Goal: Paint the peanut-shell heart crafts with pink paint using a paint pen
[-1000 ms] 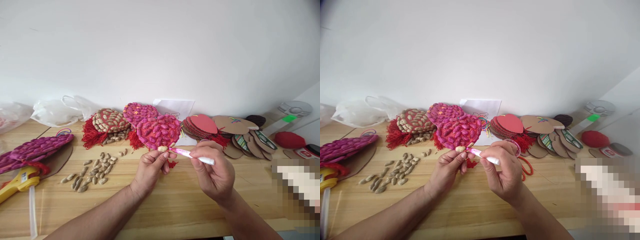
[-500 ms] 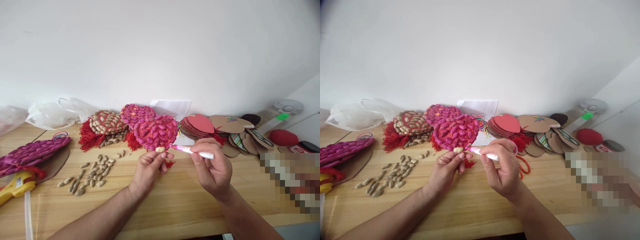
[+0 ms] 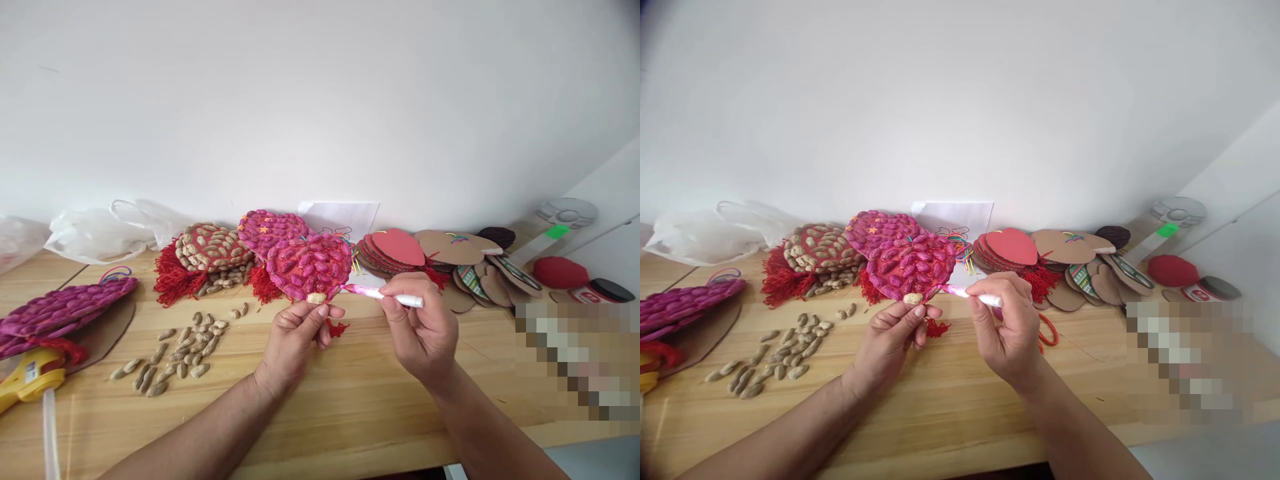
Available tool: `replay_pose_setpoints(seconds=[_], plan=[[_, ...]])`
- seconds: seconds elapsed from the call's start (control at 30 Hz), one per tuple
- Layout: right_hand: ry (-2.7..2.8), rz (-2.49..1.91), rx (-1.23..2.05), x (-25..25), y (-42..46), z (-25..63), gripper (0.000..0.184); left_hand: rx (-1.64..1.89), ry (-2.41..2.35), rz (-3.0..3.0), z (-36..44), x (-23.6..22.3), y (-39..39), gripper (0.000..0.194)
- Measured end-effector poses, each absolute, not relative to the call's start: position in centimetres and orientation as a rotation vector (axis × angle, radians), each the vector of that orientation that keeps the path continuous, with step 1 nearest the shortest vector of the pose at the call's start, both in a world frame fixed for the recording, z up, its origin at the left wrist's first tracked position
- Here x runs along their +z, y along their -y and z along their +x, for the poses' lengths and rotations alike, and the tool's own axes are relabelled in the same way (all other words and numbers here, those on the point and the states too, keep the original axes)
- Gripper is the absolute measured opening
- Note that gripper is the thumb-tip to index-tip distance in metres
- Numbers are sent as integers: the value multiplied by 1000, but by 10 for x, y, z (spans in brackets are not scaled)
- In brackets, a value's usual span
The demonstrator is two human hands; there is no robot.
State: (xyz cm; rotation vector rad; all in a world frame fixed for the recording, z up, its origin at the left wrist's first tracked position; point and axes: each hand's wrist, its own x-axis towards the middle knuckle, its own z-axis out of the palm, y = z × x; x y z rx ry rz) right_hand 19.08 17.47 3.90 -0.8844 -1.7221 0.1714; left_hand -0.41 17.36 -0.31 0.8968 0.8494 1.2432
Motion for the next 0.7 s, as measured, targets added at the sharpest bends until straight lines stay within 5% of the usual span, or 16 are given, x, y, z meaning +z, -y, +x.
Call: replay_pose_setpoints(seconds=[0.7], plan=[[1712,-854,152,48,-173,184,6,1253,-934,923,-10,-3,-172,20]])
